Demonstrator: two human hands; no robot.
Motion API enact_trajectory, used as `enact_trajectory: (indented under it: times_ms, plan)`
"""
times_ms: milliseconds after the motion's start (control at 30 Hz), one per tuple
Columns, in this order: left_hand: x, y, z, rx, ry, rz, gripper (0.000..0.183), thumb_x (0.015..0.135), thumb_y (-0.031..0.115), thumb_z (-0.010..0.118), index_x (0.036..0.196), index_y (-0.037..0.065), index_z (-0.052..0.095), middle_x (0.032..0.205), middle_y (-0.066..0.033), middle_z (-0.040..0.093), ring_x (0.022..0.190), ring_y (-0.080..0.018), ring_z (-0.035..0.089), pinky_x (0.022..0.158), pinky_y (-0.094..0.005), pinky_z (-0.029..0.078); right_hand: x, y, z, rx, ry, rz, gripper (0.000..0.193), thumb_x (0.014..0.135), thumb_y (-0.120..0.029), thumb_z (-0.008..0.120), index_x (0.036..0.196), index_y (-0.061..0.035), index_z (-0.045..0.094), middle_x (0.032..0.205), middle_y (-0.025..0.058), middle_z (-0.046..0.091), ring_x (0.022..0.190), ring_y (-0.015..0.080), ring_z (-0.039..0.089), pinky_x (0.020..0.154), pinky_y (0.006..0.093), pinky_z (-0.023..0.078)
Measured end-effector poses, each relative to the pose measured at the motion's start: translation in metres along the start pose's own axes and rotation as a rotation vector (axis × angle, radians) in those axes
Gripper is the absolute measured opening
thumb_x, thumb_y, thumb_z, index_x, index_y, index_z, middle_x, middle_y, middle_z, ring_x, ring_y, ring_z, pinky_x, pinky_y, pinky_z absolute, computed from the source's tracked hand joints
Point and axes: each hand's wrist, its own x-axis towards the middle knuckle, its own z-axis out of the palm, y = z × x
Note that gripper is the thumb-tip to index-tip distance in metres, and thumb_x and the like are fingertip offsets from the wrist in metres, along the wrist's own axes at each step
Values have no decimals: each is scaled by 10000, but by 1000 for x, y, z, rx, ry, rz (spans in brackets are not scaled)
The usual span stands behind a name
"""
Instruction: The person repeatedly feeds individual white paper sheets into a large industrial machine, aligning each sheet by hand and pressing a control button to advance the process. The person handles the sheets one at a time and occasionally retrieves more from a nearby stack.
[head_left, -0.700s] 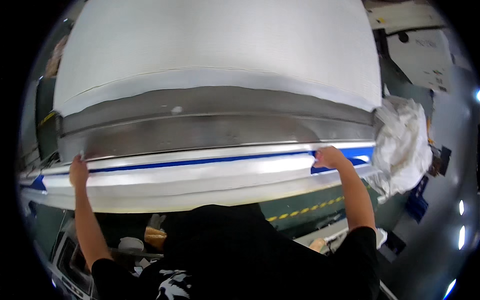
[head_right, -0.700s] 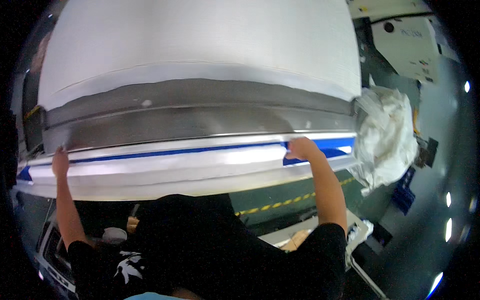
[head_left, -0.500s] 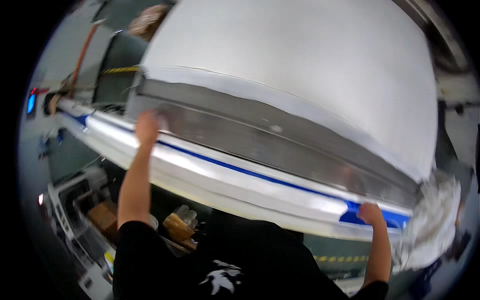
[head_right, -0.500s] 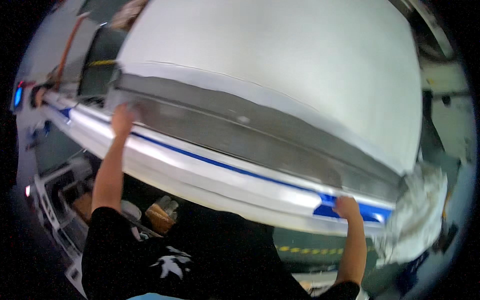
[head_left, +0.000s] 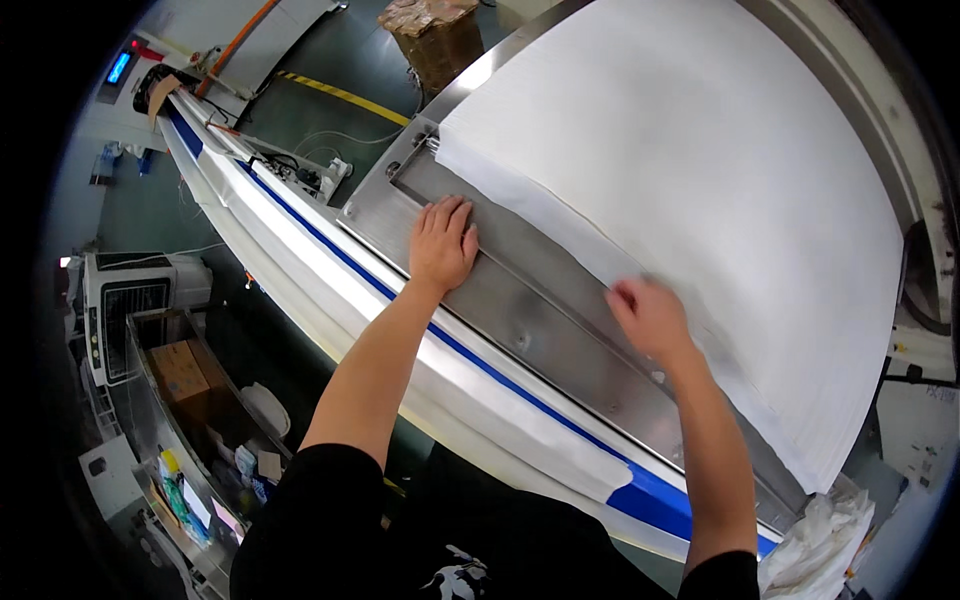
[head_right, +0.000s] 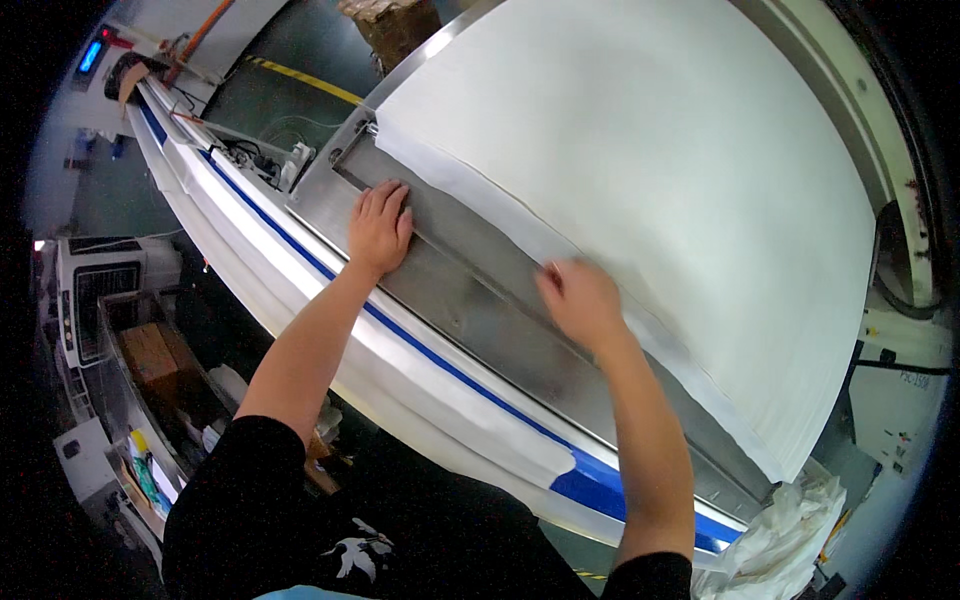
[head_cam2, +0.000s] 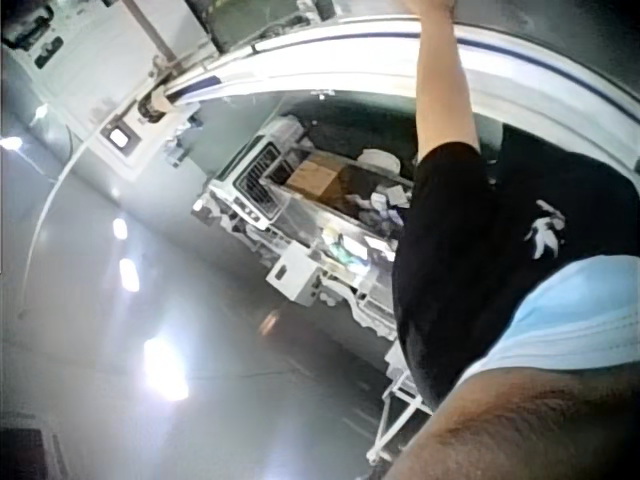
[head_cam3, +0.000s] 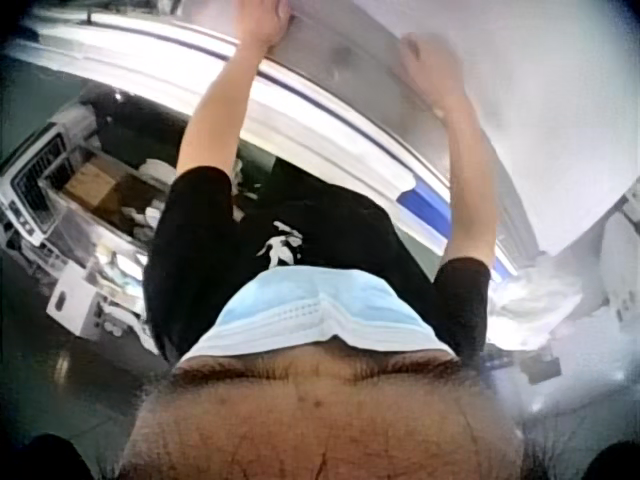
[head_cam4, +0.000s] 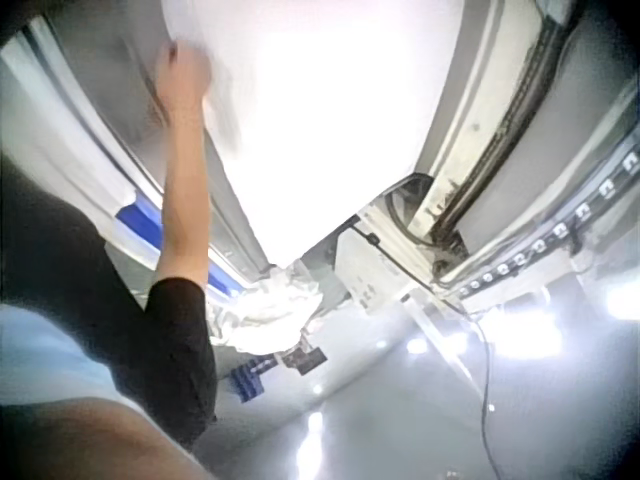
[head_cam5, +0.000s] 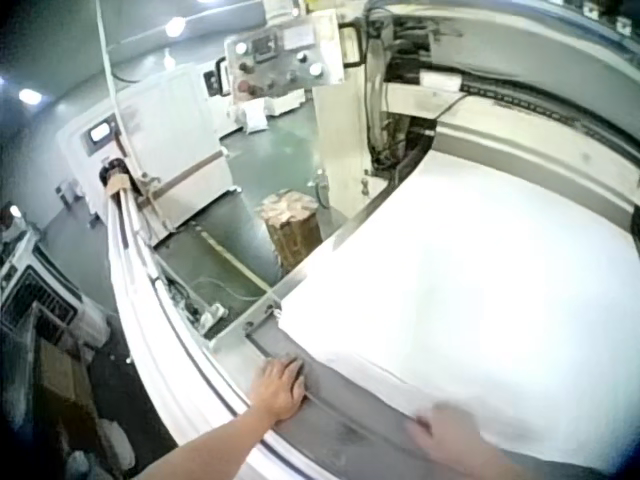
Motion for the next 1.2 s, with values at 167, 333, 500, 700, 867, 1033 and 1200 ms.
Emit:
enact_trajectory:
  times_ms: [167, 333, 500, 700, 867, 1033, 1200]
  plan:
    - [1, 0, 1, -22, -26, -28, 375, 820, 201, 572, 1169, 65, 549, 1224, -114, 533, 1191, -279, 479, 1043, -440, 327, 156, -78, 8, 148, 125, -148, 211, 838, -270, 572, 884, -74, 635, 819, 134, 657, 790, 327, 629, 718, 412, 495]
    - [5, -4, -1, -49, -40, -51, 391, 810, 196, 579, 1176, 62, 548, 1231, -113, 527, 1198, -278, 472, 1043, -445, 326, 237, -102, 18, 150, 162, -211, 200, 805, -263, 591, 860, -84, 663, 831, 111, 681, 812, 307, 646, 740, 400, 506]
    - [6, -6, 1, -47, -64, -62, 399, 809, 194, 578, 1181, 54, 547, 1241, -122, 519, 1207, -288, 461, 1047, -448, 319, 254, -102, 22, 93, 184, -146, 198, 787, -263, 591, 840, -98, 685, 844, 102, 688, 821, 301, 650, 741, 399, 509]
    - [8, -11, -1, -87, -70, -74, 419, 803, 174, 579, 1202, 54, 532, 1247, -131, 512, 1199, -301, 463, 1048, -448, 312, 259, -109, 25, 43, 217, -53, 174, 780, -258, 582, 821, -128, 690, 837, 88, 688, 811, 299, 648, 730, 400, 512]
    - [43, -25, -2, -119, 41, -75, 475, 800, 128, 583, 1260, 64, 483, 1302, -126, 487, 1218, -311, 448, 1052, -456, 306, 259, -110, 28, 30, 267, -69, 161, 779, -266, 592, 808, -138, 685, 791, 83, 685, 769, 299, 651, 707, 407, 516]
    - [97, -46, 8, 46, 100, 122, 505, 763, 115, 606, 1256, 132, 497, 1325, -118, 475, 1199, -302, 469, 1004, -454, 353, 263, -108, 33, 25, 302, -59, 157, 784, -278, 601, 810, -147, 683, 774, 83, 683, 753, 302, 652, 697, 413, 516]
    - [99, -61, 4, 103, 67, 192, 409, 740, 145, 624, 1142, 181, 558, 1307, -85, 487, 1162, -272, 496, 969, -444, 381, 263, -114, 31, 18, 284, -47, 164, 802, -281, 596, 812, -140, 680, 792, 92, 680, 764, 307, 653, 692, 421, 518]
